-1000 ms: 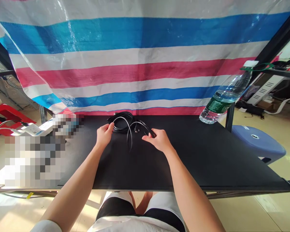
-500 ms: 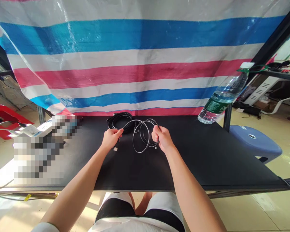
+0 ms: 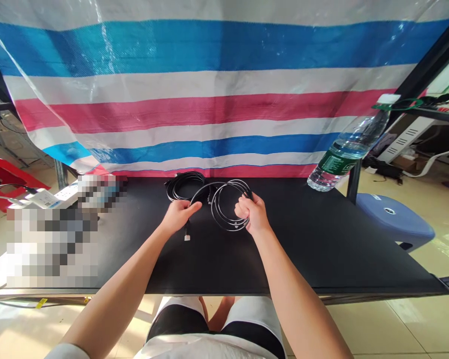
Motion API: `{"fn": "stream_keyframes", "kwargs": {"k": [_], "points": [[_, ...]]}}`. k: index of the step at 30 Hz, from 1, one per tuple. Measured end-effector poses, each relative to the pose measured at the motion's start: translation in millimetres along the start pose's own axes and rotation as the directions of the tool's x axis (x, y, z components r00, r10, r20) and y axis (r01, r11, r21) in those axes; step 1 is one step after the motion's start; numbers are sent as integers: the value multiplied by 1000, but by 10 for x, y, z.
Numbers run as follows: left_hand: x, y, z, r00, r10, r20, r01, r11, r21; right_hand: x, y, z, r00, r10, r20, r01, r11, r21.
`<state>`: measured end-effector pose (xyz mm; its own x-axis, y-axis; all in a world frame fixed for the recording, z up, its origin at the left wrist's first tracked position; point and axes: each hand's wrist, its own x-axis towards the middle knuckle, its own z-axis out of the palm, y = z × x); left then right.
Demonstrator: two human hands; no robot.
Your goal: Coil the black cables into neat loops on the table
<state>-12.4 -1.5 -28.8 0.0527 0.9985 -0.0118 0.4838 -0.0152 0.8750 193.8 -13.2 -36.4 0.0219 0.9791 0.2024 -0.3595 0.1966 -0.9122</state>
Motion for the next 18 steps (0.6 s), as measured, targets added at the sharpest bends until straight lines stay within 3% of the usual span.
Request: {"fn": "stream_keyframes", "kwargs": {"k": [3,6,9,11,13,15,18], "points": [[-25,-26,77,967,-30,253,84,975,-206,-29,-56,4,998,-2,60,2,1000,5],[-53,-8,167,942,-9,336,141,917,-372,-68,-62,52,992,43,120,-37,998,-52],[-62,24,198,930,-1,367,162,899,-407,-74,-27,112,988,83,133,-70,993,-98],[-54,32,177,961,3,277,108,916,-386,-58,3,121,994,68,89,-50,978,-200],[-46,25,137,994,51,93,-20,952,-305,-40,28,94,1000,-7,16,12,912,-411],[-43,12,95,986,159,-58,-166,975,-147,-30,48,43,992,-125,-14,89,779,-620],[-47,1,48,944,306,-123,-306,952,25,-30,75,-19,974,-226,30,171,634,-754]]}}
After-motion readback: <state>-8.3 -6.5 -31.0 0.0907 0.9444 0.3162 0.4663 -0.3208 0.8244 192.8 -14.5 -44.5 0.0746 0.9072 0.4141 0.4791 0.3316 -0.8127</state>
